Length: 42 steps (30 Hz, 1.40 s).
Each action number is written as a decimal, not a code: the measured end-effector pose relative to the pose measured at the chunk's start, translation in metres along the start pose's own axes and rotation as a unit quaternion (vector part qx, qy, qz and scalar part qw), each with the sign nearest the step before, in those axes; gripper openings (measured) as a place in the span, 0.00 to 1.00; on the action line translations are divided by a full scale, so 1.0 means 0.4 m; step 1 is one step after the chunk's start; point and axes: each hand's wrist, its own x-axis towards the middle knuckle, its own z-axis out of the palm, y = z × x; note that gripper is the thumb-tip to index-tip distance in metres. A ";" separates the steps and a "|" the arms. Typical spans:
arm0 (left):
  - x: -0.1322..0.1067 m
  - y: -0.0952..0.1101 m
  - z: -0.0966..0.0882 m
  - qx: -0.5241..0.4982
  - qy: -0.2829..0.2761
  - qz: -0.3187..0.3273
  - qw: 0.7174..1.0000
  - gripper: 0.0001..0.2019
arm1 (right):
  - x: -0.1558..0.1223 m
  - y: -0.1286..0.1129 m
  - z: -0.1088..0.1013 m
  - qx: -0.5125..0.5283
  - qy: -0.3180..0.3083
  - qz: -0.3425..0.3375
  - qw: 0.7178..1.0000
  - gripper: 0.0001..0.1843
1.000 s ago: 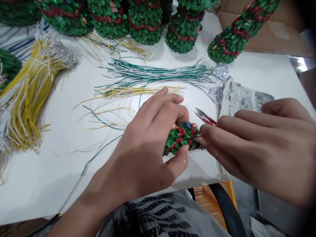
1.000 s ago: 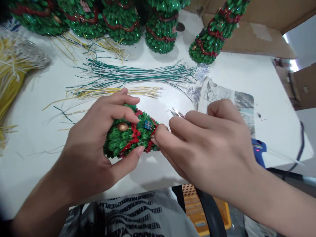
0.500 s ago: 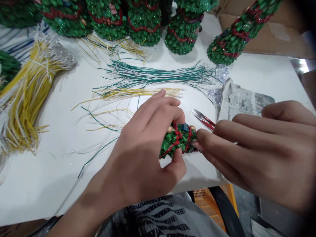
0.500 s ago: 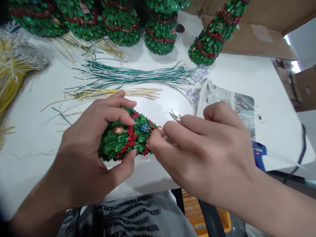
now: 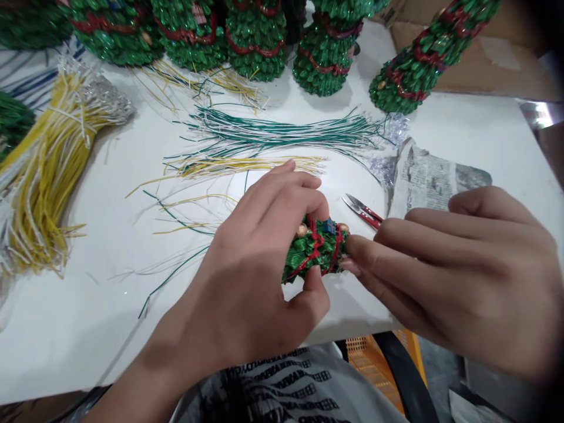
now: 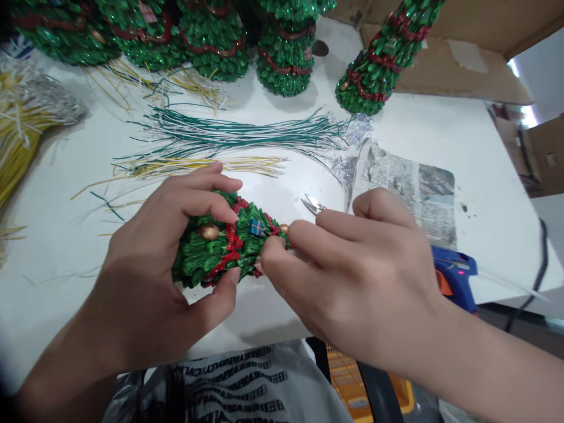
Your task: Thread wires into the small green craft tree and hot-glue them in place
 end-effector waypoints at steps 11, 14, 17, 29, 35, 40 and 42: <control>-0.002 -0.002 -0.002 -0.001 0.001 -0.007 1.000 0.20 | 0.005 0.005 0.038 0.203 -0.044 0.069 0.976 0.15; -0.002 -0.001 -0.002 -0.003 0.000 -0.007 1.000 0.20 | 0.003 0.001 0.038 0.233 -0.054 0.081 0.968 0.14; -0.002 -0.001 -0.004 -0.005 0.002 -0.007 1.000 0.21 | 0.003 0.002 0.037 0.236 -0.053 0.086 0.967 0.15; 0.001 -0.005 -0.001 -0.004 0.001 -0.005 1.000 0.21 | 0.010 -0.004 0.041 0.194 -0.034 0.076 0.977 0.15; 0.001 -0.005 0.000 -0.006 0.003 -0.007 1.000 0.22 | 0.011 0.009 0.048 0.201 -0.034 0.035 0.978 0.16; 0.002 -0.005 -0.003 -0.008 -0.008 -0.007 1.000 0.22 | 0.010 0.023 0.054 0.199 -0.036 0.011 0.979 0.15; 0.003 -0.005 -0.004 -0.007 -0.011 -0.004 1.000 0.22 | 0.010 0.025 0.055 0.199 -0.033 0.007 0.980 0.15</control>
